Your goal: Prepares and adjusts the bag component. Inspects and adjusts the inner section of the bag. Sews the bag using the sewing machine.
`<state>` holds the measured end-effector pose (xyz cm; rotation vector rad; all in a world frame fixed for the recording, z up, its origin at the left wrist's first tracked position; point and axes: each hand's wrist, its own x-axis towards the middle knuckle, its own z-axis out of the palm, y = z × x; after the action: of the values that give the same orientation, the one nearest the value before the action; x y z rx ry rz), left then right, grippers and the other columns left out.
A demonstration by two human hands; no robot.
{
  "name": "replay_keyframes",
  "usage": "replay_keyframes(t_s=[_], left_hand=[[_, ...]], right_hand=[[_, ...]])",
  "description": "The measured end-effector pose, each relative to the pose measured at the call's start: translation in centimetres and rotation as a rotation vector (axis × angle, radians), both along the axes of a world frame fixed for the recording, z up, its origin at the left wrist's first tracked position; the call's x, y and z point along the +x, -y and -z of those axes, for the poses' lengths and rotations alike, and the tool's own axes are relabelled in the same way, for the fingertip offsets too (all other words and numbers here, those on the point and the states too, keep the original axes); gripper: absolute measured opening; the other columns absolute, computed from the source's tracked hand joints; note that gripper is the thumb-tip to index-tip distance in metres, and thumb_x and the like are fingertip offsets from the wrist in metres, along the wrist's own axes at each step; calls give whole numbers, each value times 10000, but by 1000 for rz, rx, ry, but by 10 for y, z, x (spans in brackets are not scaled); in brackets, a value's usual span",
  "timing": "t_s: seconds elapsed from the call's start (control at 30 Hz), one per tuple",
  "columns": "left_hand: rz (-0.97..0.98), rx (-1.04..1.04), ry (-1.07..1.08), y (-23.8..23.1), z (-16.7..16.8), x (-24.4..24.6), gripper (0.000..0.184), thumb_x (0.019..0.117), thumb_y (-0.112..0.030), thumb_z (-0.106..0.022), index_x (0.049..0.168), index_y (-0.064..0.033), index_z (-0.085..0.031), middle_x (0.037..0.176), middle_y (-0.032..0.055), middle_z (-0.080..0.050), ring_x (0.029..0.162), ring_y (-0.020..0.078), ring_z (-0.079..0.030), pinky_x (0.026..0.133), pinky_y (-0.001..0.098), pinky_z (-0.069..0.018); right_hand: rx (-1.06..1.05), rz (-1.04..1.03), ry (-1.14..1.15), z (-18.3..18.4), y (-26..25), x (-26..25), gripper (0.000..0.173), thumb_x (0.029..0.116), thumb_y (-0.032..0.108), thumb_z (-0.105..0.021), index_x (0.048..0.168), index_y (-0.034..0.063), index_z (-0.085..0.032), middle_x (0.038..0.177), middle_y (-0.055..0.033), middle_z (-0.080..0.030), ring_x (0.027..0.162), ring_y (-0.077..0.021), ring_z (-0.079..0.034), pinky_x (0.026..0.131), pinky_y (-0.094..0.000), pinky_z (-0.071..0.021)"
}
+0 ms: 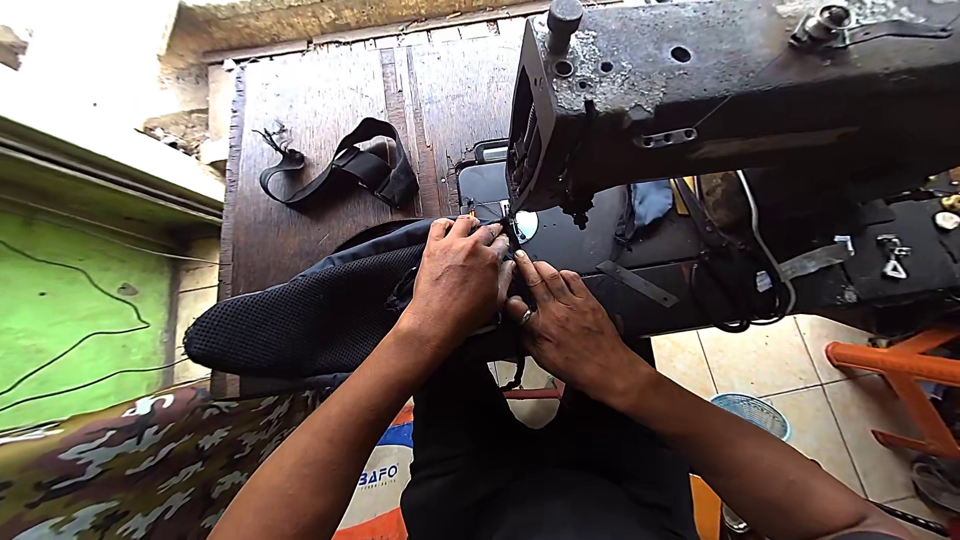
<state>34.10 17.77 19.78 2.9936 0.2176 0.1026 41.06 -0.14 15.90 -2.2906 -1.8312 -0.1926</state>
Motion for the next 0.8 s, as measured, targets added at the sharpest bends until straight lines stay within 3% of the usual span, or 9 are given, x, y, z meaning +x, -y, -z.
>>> replay_keyframes(t_s=[0.1, 0.13, 0.17, 0.2, 0.23, 0.27, 0.3, 0.4, 0.8], left_hand=[[-4, 2, 14, 0, -10, 7, 327, 989, -324, -567, 1137, -126, -782, 1262, 58, -721, 1228, 295, -626, 1022, 510, -434], [-35, -20, -123, 9, -38, 14, 341, 1005, -296, -558, 1187, -93, -764, 1305, 77, -703, 1269, 310, -601, 1052, 503, -412], [-84, -82, -468, 22, -86, 29, 390, 1080, -264, -498, 1382, -61, -639, 1491, 88, -571, 1425, 320, -461, 1152, 498, -315], [-100, -102, -625, 26, -106, 39, 418, 1099, -257, -465, 1455, -63, -567, 1563, 78, -494, 1481, 310, -385, 1180, 489, -275], [-66, -77, -474, 20, -88, 31, 387, 1078, -264, -495, 1376, -67, -646, 1481, 82, -581, 1419, 310, -465, 1142, 496, -322], [0, -22, -121, 4, -39, 17, 337, 999, -288, -555, 1170, -94, -772, 1273, 72, -716, 1246, 300, -608, 1027, 500, -416], [41, -9, 6, -9, -12, 13, 321, 982, -310, -567, 1123, -125, -789, 1227, 50, -732, 1204, 283, -628, 992, 505, -435], [57, -15, -43, -18, -2, 12, 331, 994, -342, -559, 1177, -169, -774, 1284, 8, -710, 1245, 243, -602, 1007, 492, -419], [85, -5, -50, -21, -2, 16, 336, 999, -340, -555, 1184, -165, -774, 1269, 20, -715, 1235, 252, -605, 1001, 490, -419]], right_hand=[[20, 18, -29, 1, -5, 1, 338, 1030, 239, -434, 1174, 195, -736, 1472, -198, -557, 1309, -322, -568, 1017, -453, -443], [26, 24, -33, 1, -7, 0, 337, 1024, 239, -438, 1163, 188, -740, 1468, -202, -561, 1305, -326, -572, 1012, -458, -446], [33, 33, -31, 1, -8, 0, 334, 1018, 241, -445, 1155, 186, -745, 1463, -204, -567, 1300, -331, -582, 1007, -464, -456], [36, 45, -29, 2, -8, -1, 333, 1015, 239, -448, 1152, 184, -746, 1464, -203, -567, 1294, -333, -586, 1004, -466, -459], [37, 59, -25, 2, -9, -3, 326, 1017, 237, -450, 1148, 181, -743, 1469, -200, -563, 1289, -331, -586, 1000, -467, -456], [36, 72, -23, 3, -9, -4, 323, 1023, 238, -448, 1150, 179, -739, 1475, -194, -557, 1286, -327, -582, 994, -465, -448], [33, 85, -17, 4, -10, -5, 321, 1024, 239, -447, 1150, 179, -736, 1483, -190, -550, 1287, -322, -581, 997, -463, -449], [31, 103, -23, 4, -11, -8, 315, 1021, 248, -455, 1135, 174, -739, 1481, -197, -547, 1284, -321, -579, 990, -456, -453], [18, 126, -6, 3, -14, -9, 316, 1017, 262, -462, 1117, 174, -749, 1490, -195, -541, 1282, -324, -581, 988, -457, -454]])
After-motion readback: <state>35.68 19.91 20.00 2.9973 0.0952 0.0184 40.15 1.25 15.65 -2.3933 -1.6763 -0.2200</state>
